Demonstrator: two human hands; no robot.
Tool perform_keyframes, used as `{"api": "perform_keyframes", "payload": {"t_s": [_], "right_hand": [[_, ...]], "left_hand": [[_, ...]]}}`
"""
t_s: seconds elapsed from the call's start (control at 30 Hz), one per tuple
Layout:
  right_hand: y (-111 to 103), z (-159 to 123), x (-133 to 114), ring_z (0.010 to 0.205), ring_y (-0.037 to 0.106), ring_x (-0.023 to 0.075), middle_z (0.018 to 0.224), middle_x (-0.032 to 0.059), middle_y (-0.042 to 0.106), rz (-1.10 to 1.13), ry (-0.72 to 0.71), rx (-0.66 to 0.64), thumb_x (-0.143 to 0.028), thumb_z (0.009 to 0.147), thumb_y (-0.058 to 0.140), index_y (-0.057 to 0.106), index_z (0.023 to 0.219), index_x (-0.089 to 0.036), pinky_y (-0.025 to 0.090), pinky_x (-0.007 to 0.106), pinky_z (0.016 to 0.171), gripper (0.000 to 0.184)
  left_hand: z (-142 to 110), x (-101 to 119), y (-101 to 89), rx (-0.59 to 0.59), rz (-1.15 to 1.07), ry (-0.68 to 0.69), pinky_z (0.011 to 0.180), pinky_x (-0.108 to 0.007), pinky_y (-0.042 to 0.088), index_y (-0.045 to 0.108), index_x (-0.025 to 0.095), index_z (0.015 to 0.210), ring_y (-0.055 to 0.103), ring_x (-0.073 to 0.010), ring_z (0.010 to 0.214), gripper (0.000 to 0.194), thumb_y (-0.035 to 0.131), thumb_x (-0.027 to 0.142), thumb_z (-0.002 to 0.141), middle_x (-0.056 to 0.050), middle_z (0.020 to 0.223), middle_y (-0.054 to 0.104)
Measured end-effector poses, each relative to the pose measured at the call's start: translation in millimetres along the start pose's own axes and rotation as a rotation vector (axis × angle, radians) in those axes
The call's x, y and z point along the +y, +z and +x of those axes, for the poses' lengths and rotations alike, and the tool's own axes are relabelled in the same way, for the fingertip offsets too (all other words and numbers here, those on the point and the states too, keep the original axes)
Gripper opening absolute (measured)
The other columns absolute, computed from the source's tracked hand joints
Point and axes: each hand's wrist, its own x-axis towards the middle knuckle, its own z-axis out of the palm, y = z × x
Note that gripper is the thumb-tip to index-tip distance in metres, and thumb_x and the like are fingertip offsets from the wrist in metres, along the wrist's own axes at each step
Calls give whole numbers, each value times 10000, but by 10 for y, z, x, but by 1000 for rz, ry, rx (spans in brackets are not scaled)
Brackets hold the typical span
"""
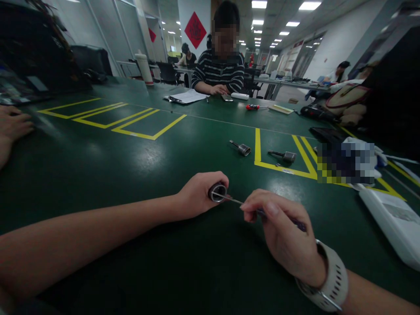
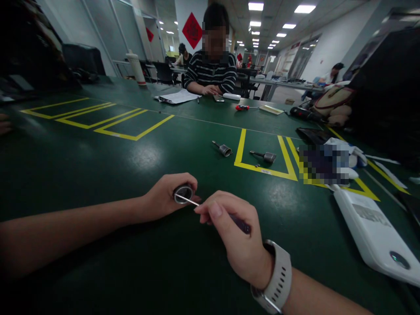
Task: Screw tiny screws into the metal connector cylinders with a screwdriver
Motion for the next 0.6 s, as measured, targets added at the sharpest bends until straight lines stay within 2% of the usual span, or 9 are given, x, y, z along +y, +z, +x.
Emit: {"api": "perform_keyframes", "payload": {"t_s": [0.13,0.37,0.47,0.6], "right_hand": [[28,-36,-55,664,548,142,713,18,596,-170,-39,-6,-266,920,474,677,838,-200,418,298,594,229],[85,-12,-141,636,532,117,683,23,578,-445,-128,-28,-146,888,477,637,787,-135,419,272,587,190],[115,1,-134,668,547,122,699,24,588,-430,-96,-43,-133,890,470,646,803,-140,430,278,621,197],[97,-1,-69,685,556,128,715,12,591,-268,39,-15,-194,909,476,680,825,-183,429,279,621,221]], "left_hand": [[12,-15,10,22,13,5,521,-193,349,489,155,678,457,-68,554,207,676,211,746,60,630,488],[11,-13,27,69,63,-19,519,-203,332,469,164,664,427,-77,550,184,604,202,783,59,610,450],[10,-12,32,59,88,15,524,-212,329,465,166,657,431,-84,556,182,586,190,791,53,607,447],[7,0,24,76,83,53,525,-214,331,455,168,649,432,-86,555,187,580,173,787,49,602,443]]}}
